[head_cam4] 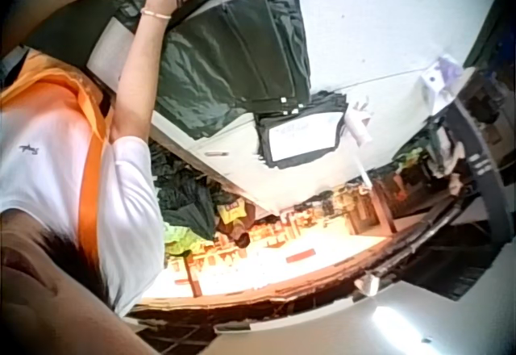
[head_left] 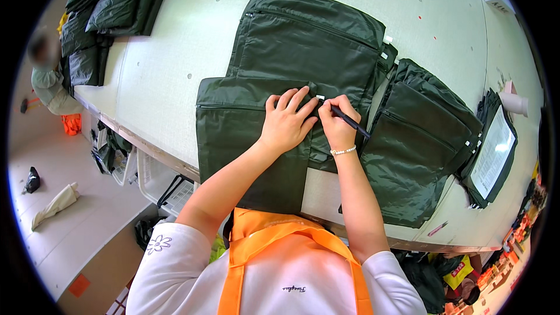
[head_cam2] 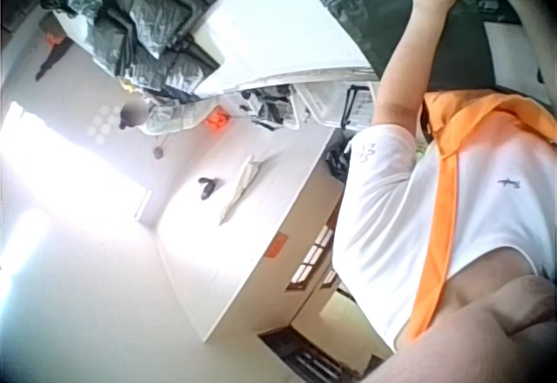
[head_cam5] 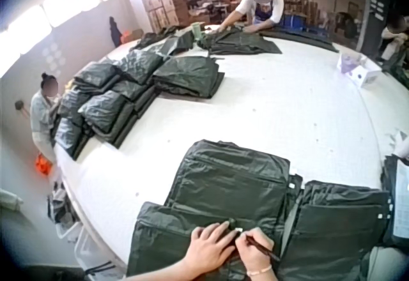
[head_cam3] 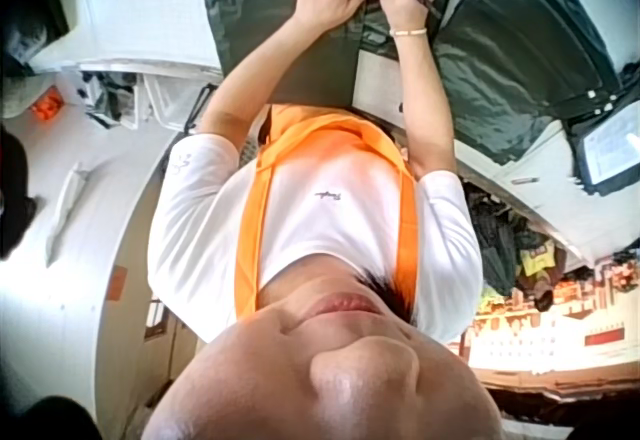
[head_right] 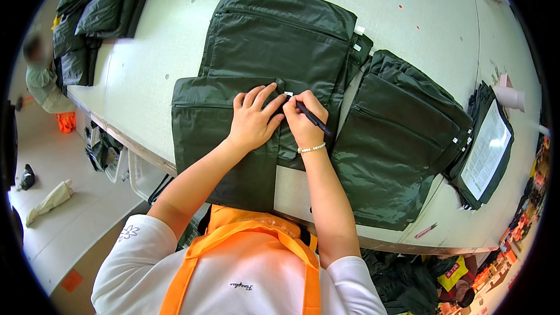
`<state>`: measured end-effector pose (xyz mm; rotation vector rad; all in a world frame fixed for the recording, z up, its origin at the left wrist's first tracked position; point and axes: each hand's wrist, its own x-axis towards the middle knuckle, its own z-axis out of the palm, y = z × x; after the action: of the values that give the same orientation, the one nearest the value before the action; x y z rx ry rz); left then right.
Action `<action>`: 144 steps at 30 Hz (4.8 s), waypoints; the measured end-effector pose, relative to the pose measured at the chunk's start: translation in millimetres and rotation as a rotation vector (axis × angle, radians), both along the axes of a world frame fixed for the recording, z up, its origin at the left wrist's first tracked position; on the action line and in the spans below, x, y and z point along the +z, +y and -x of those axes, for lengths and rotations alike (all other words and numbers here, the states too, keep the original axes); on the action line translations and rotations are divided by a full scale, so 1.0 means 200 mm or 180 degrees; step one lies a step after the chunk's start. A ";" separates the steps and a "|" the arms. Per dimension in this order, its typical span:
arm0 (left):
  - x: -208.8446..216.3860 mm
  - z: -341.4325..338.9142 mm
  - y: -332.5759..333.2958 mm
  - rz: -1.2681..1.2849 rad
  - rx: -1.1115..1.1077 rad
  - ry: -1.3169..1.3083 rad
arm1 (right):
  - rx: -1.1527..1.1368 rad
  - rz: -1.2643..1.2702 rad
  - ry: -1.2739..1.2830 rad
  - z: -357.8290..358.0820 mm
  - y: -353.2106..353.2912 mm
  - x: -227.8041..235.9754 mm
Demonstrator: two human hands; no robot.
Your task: The person writes on small white labels attached to a stack of dark green pouches using a black pen. After labeling, they gather the pouches and place them into a white plastic bin.
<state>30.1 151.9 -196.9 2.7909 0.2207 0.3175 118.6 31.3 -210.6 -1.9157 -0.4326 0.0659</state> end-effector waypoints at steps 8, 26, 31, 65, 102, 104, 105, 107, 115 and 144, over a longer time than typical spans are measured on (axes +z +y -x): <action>0.01 0.00 0.00 0.0109 -0.0017 0.0031 | -0.0011 -0.0039 -0.0101 0.00 -0.02 -0.02; 0.26 -0.45 0.07 0.1474 -0.0064 -0.1401 | -0.0657 0.0604 -0.0028 0.17 -0.62 0.75; 0.07 -0.82 -0.04 0.0383 -0.0493 -0.0562 | -0.1396 0.1444 -0.0437 -0.12 -1.36 0.78; -0.03 -0.05 0.05 0.0364 -0.0273 -0.0133 | -0.0242 0.0025 -0.0193 -0.04 0.02 -0.03; 0.12 -0.55 0.05 0.1096 -0.0179 -0.1037 | -0.0660 0.0959 0.0001 -0.02 -0.93 0.82; 0.03 -0.66 0.02 0.0494 -0.0390 -0.0637 | -0.0984 0.1324 -0.0161 -0.12 -1.18 0.85; -0.02 -0.69 0.00 0.0249 -0.0526 -0.0476 | -0.1169 0.1251 0.0045 -0.15 -1.30 0.81; -0.10 -0.65 0.02 0.0113 -0.0364 -0.0315 | -0.1348 0.1883 0.0012 -0.21 -1.47 0.68; -0.03 0.04 0.00 0.0157 0.0342 0.0339 | -0.0873 -0.0316 0.0108 -0.04 -0.62 0.55; -0.04 0.12 0.11 -0.0023 0.0094 -0.0132 | -0.0047 -0.0096 0.0131 0.10 0.11 -0.01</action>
<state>6.5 174.1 -204.3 2.7875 0.2516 0.3837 98.7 52.9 -212.8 -1.8846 -0.3897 0.0886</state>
